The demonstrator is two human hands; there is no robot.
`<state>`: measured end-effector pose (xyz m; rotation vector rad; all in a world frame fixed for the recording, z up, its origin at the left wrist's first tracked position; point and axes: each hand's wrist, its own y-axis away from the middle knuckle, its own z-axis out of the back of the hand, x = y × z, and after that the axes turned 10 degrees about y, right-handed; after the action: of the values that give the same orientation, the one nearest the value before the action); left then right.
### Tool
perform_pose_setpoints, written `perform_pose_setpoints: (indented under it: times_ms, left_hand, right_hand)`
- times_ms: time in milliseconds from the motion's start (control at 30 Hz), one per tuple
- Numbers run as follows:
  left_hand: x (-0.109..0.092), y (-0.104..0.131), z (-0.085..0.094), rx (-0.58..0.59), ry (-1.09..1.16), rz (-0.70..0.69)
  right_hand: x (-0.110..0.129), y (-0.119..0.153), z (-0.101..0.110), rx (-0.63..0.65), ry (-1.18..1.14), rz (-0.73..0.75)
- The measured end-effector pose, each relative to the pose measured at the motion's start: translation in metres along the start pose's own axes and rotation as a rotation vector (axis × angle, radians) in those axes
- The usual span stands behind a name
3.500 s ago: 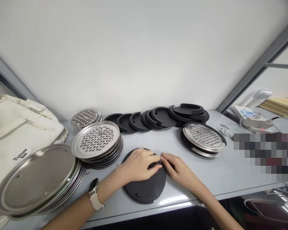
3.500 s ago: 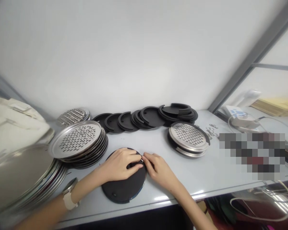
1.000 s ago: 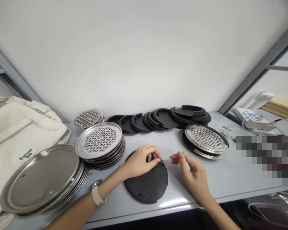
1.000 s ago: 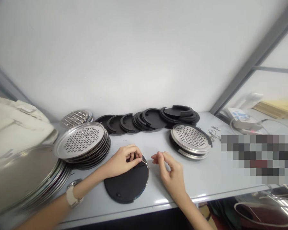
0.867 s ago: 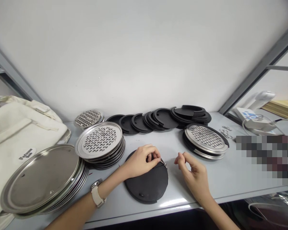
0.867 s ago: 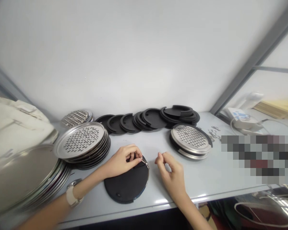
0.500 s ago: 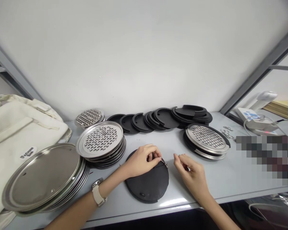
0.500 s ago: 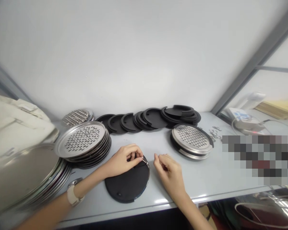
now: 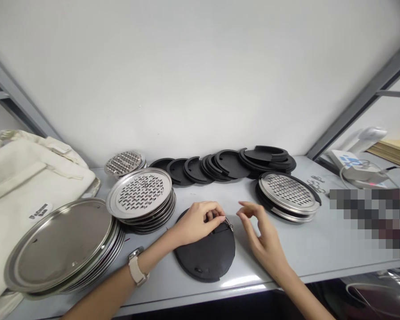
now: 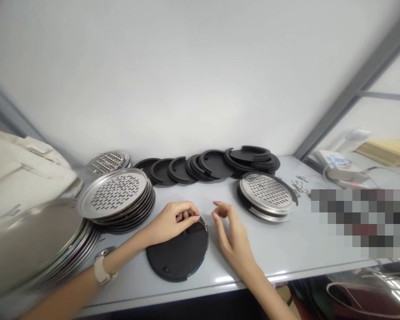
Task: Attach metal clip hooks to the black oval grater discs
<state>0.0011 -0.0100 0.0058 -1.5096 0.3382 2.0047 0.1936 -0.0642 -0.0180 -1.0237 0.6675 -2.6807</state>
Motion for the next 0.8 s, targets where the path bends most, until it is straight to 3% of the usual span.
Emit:
perform_pose_setpoints:
  times_ms: [133, 267, 433, 800]
  left_hand:
    - [0.0008, -0.0014, 0.0007, -0.038, 0.043, -0.013]
    - [0.0021, -0.0025, -0.0002, -0.064, 0.053, -0.022]
    - [0.0036, -0.0038, -0.0028, -0.023, 0.124, 0.004]
    - [-0.0019, -0.0013, -0.0013, 0.038, 0.135, -0.031]
  right_hand:
    - [0.0029, -0.0023, -0.0013, 0.161, 0.023, 0.123]
    - [0.0039, -0.0009, -0.0019, 0.151, 0.022, 0.084]
    - [0.0034, 0.0026, -0.0059, 0.232, -0.003, 0.025]
    - [0.0014, -0.0022, -0.0009, 0.224, 0.003, 0.132]
